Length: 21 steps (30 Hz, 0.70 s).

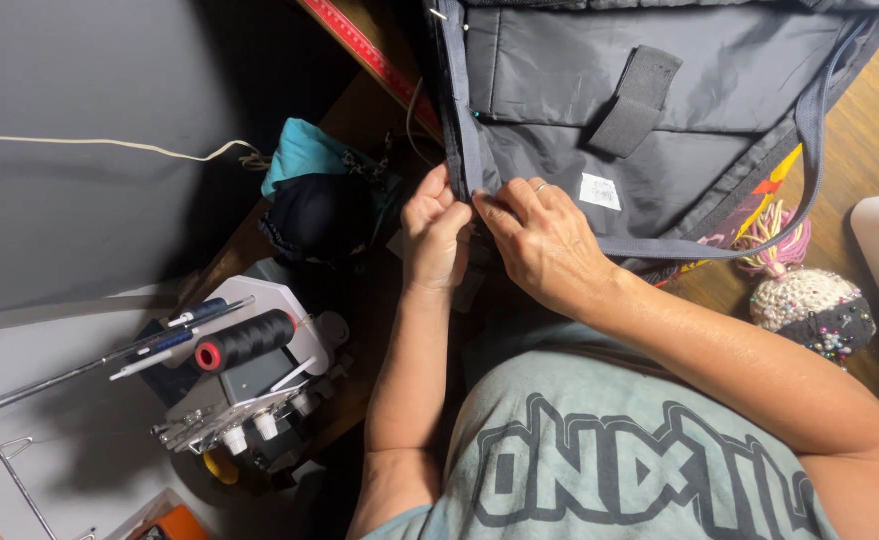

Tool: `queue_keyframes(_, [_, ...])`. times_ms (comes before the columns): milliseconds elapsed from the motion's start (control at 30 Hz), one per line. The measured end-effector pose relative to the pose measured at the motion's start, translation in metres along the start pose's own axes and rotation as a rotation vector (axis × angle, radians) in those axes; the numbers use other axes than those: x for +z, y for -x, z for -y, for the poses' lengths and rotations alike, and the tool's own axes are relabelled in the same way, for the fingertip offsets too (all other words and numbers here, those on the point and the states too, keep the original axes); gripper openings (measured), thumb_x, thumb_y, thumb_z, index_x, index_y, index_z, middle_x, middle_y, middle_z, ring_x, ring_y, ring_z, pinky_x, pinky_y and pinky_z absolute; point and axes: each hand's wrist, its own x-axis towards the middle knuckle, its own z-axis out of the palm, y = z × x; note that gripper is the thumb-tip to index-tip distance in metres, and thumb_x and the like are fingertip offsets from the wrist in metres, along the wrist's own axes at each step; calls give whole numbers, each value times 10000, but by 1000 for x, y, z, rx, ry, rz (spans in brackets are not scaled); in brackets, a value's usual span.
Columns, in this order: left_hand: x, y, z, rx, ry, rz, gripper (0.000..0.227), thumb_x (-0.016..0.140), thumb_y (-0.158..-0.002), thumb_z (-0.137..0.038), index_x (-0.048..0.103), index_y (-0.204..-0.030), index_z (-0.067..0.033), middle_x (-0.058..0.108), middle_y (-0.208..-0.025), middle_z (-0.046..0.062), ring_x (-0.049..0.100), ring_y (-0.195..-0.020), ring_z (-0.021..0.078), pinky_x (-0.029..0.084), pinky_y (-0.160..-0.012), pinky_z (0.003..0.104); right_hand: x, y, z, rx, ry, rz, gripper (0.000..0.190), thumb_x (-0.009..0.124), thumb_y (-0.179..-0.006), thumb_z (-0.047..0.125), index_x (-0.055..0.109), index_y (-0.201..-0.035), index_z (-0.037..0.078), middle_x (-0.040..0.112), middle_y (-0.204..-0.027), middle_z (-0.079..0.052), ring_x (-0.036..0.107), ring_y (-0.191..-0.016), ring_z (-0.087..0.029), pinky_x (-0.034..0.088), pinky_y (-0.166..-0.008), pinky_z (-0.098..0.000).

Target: Pinning the fabric lining inside a backpack to secure it before sewing

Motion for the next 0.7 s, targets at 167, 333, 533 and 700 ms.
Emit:
queue_keyframes(167, [-12, -7, 12, -45, 139, 21, 559, 583, -771, 54, 609, -1329, 79, 740, -1049, 260, 736, -927, 326, 643, -827, 457, 4, 0, 2, 3, -7, 39, 173, 604, -980, 97, 715, -1096, 33, 553, -916, -122, 582, -748, -308, 503, -660, -399])
queue_keyframes(333, [5, -11, 7, 10, -38, -110, 318, 800, -858, -75, 727, -1153, 18, 770, -930, 156, 756, -806, 213, 661, -723, 367, 0, -1, 5, 23, 29, 76, 167, 607, -986, 145, 732, -1063, 64, 546, -914, -90, 555, -792, -292, 433, -687, -387])
queue_keyframes(533, [13, -7, -6, 14, -155, -109, 252, 826, -874, -127, 762, -1096, -26, 783, -893, 114, 741, -821, 147, 643, -773, 315, -3, -4, 9, 43, 20, 40, 153, 620, -988, 145, 734, -1046, 61, 556, -900, -94, 550, -831, -302, 413, -727, -394])
queue_keyframes(700, [8, -7, -11, -55, -189, -134, 210, 858, -833, -142, 791, -1004, -40, 753, -796, 98, 713, -755, 133, 642, -692, 319, -6, -6, 12, 37, 42, 46, 150, 613, -1016, 159, 731, -1015, 66, 551, -875, -87, 550, -820, -293, 418, -760, -393])
